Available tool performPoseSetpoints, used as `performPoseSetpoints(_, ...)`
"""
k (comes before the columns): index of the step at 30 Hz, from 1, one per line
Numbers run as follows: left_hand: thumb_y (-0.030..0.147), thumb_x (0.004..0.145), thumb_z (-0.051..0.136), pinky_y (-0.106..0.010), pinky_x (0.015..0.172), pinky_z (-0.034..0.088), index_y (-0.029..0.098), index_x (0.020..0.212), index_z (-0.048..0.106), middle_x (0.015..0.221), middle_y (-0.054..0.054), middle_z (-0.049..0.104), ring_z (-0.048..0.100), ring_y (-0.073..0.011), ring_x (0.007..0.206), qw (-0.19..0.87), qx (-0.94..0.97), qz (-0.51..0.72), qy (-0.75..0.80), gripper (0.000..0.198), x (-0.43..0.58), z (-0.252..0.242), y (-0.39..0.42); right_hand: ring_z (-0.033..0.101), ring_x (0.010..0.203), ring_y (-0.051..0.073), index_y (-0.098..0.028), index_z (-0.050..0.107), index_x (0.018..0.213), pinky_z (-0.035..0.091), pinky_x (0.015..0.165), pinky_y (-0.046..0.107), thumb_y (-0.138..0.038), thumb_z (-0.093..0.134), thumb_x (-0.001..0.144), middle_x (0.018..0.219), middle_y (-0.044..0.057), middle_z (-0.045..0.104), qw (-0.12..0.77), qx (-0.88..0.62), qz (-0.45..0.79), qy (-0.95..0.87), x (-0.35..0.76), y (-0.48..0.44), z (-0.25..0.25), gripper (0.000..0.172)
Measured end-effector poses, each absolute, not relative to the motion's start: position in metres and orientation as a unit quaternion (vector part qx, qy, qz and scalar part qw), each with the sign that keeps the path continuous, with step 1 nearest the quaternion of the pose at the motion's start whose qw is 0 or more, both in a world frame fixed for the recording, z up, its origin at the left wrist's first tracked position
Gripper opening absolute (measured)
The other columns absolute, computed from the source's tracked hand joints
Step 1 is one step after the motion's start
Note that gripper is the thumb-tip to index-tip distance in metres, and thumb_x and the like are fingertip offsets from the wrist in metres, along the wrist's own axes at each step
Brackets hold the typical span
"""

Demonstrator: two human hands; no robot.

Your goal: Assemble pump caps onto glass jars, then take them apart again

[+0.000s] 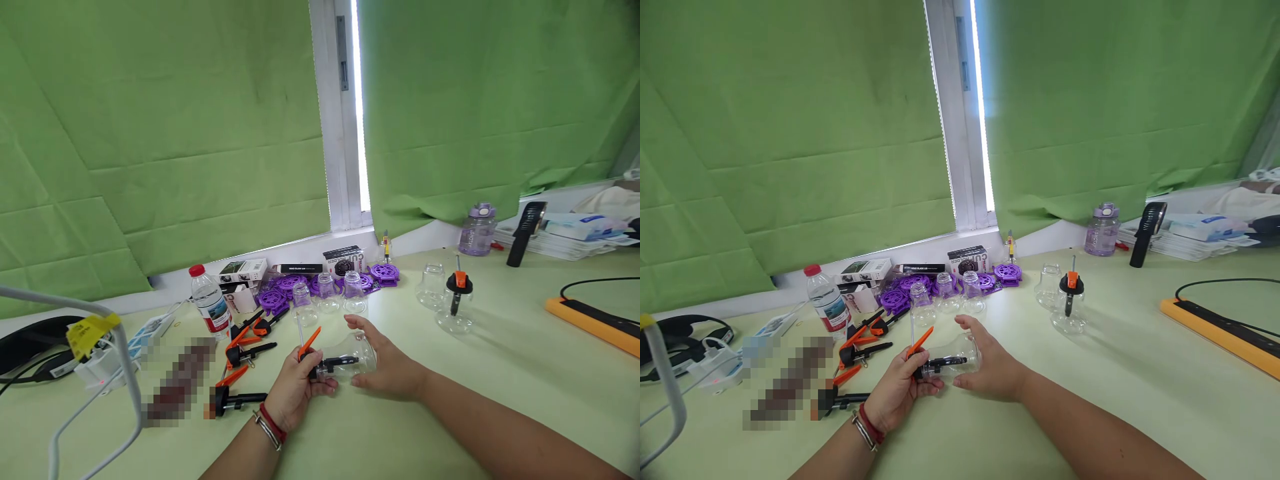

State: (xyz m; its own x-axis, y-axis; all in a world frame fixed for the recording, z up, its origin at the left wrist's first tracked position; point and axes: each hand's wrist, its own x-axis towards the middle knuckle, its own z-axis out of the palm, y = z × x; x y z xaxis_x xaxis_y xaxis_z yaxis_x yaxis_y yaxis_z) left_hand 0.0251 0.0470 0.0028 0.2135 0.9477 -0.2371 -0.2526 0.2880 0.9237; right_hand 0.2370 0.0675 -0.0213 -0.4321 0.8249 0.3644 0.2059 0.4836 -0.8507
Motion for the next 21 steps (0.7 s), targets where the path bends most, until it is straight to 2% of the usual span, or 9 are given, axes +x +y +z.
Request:
performPoseSetpoints(2, 0.034, 0.077, 0.062, -0.027, 0.051, 0.051, 0.017, 0.093, 0.046, 0.072, -0.002, 0.063, 0.065, -0.0157, 0.054, 0.667, 0.393, 0.453, 0.442, 0.029, 0.024, 0.003, 0.049, 0.033, 0.127, 0.027, -0.029, 0.017, 0.140, 0.029, 0.104, 0.047, -0.032, 0.079, 0.060, 0.138, 0.013, 0.031, 0.394, -0.325, 0.448, -0.734, 0.242, 0.076, -0.028, 0.101)
performPoseSetpoints(6, 0.033, 0.077, 0.062, -0.026, 0.051, 0.051, 0.017, 0.096, 0.046, 0.072, -0.001, 0.063, 0.065, -0.0152, 0.054, 0.667, 0.386, 0.455, 0.447, 0.030, 0.019, 0.002, 0.052, 0.041, 0.121, 0.024, -0.026, 0.022, 0.141, 0.030, 0.104, 0.043, -0.033, 0.079, 0.062, 0.137, 0.013, 0.035, 0.359, -0.266, 0.535, -0.717, 0.251, 0.089, -0.035, 0.097)
performPoseSetpoints(14, 0.047, 0.076, 0.062, -0.027, 0.052, 0.051, 0.018, 0.101, 0.043, 0.087, -0.003, 0.060, 0.066, -0.0153, 0.057, 0.652, 0.415, 0.445, 0.451, 0.043, 0.018, -0.002, 0.053, 0.043, 0.117, 0.024, -0.025, 0.024, 0.143, 0.031, 0.103, 0.043, -0.038, 0.079, 0.060, 0.136, 0.013, 0.040, 0.352, -0.281, 0.540, -0.711, 0.252, 0.090, -0.032, 0.100)
performPoseSetpoints(21, 0.053, 0.075, 0.059, -0.025, 0.046, 0.047, 0.018, 0.104, 0.041, 0.082, 0.000, 0.059, 0.065, -0.0153, 0.052, 0.631, 0.443, 0.443, 0.457, 0.049, 0.017, 0.001, 0.051, 0.051, 0.107, 0.023, -0.022, 0.025, 0.142, 0.038, 0.095, 0.040, -0.044, 0.079, 0.059, 0.129, 0.013, 0.046, 0.335, -0.278, 0.584, -0.685, 0.256, 0.091, -0.030, 0.102)
